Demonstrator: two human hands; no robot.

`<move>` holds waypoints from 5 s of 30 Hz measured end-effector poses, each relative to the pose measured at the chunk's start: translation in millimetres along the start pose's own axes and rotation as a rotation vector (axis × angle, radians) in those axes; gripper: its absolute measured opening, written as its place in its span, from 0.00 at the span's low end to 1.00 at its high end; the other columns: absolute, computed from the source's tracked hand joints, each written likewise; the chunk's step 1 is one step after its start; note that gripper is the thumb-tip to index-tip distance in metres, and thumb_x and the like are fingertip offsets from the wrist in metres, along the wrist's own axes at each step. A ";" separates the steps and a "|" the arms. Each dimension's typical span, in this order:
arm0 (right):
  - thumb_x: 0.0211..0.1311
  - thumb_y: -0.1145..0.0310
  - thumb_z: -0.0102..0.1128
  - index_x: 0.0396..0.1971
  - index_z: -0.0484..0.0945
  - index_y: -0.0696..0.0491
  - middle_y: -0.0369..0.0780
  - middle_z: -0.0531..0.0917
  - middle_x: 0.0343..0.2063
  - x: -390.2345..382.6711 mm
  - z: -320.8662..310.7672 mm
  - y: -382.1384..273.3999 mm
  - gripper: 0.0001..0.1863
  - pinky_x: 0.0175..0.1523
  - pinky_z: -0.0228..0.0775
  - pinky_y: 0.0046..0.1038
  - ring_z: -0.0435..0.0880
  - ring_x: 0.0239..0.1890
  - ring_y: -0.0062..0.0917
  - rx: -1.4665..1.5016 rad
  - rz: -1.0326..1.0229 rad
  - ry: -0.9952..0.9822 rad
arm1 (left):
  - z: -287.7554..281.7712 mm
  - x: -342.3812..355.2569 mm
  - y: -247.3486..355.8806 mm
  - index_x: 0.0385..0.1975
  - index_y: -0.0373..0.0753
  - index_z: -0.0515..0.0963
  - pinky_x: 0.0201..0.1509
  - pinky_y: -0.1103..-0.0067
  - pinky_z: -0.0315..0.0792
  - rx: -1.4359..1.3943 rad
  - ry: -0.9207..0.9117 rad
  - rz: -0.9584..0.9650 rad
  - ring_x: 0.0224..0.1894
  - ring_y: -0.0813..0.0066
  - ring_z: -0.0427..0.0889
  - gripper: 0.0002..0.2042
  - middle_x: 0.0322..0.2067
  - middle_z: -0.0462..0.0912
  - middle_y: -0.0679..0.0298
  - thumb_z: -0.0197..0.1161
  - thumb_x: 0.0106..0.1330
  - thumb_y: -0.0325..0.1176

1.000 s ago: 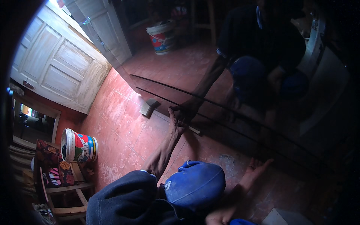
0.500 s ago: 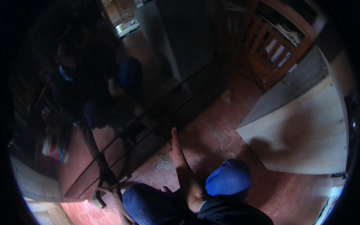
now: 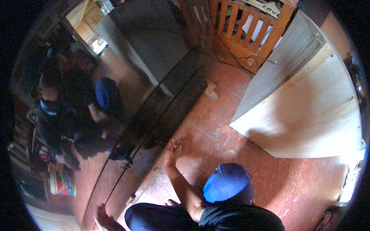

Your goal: The person uses a pencil and a straight wooden guide to mark a line on a large dark sheet placed on plywood. They then lift the sheet, move it indoors, and later return to measure a wooden frame with a tape measure before measuring the dark sheet again.

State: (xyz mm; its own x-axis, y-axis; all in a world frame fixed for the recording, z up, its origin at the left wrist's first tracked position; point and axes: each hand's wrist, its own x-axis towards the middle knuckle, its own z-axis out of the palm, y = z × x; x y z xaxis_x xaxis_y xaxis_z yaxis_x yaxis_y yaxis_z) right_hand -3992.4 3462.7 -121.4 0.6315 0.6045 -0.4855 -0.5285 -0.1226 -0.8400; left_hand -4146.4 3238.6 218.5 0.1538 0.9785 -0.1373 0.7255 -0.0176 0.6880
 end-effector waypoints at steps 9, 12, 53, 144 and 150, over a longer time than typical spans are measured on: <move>0.67 0.55 0.63 0.54 0.70 0.52 0.32 0.73 0.36 -61.3 -23.8 -97.5 0.23 0.43 0.67 0.23 0.71 0.36 0.19 -0.096 0.159 0.106 | 26.7 80.9 26.2 0.41 0.35 0.80 0.48 0.59 0.74 0.035 -0.162 0.278 0.38 0.57 0.82 0.15 0.34 0.84 0.55 0.65 0.63 0.41; 0.68 0.58 0.61 0.53 0.72 0.56 0.35 0.78 0.33 -105.3 -45.3 -146.9 0.22 0.40 0.71 0.24 0.76 0.33 0.22 -0.326 0.106 0.138 | 40.6 74.7 9.2 0.31 0.36 0.81 0.45 0.63 0.73 -0.004 -0.309 0.279 0.35 0.55 0.80 0.08 0.30 0.82 0.54 0.62 0.63 0.35; 0.62 0.49 0.55 0.41 0.83 0.51 0.46 0.85 0.40 -282.0 -1072.8 -781.3 0.21 0.48 0.77 0.46 0.85 0.39 0.41 -0.284 0.634 0.702 | 724.9 -12.1 1070.6 0.46 0.39 0.78 0.28 0.72 0.75 0.512 -1.313 -0.075 0.31 0.64 0.83 0.13 0.36 0.81 0.59 0.59 0.66 0.37; 0.62 0.61 0.58 0.49 0.77 0.56 0.33 0.75 0.21 255.5 -3658.5 -1910.7 0.19 0.23 0.66 0.23 0.75 0.20 0.20 0.668 -0.029 1.463 | 2565.3 -1091.5 2772.1 0.48 0.40 0.76 0.26 0.71 0.75 0.582 -1.348 -0.031 0.26 0.66 0.82 0.15 0.33 0.81 0.62 0.59 0.68 0.41; 0.62 0.59 0.59 0.44 0.78 0.54 0.36 0.79 0.27 329.6 -3720.2 -1918.7 0.16 0.27 0.71 0.28 0.79 0.26 0.24 0.623 0.296 1.299 | 2708.1 -1156.5 2853.2 0.46 0.41 0.76 0.27 0.70 0.76 0.516 -1.382 -0.121 0.27 0.64 0.82 0.14 0.34 0.82 0.61 0.60 0.67 0.41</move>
State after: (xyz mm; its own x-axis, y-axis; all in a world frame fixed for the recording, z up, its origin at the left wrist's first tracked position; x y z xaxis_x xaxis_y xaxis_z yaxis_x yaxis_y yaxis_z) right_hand -659.6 969.0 429.7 0.3363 -0.5391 -0.7722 -0.6676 0.4419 -0.5992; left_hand -437.7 1500.6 410.3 0.3633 0.0172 -0.9315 0.8875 -0.3107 0.3404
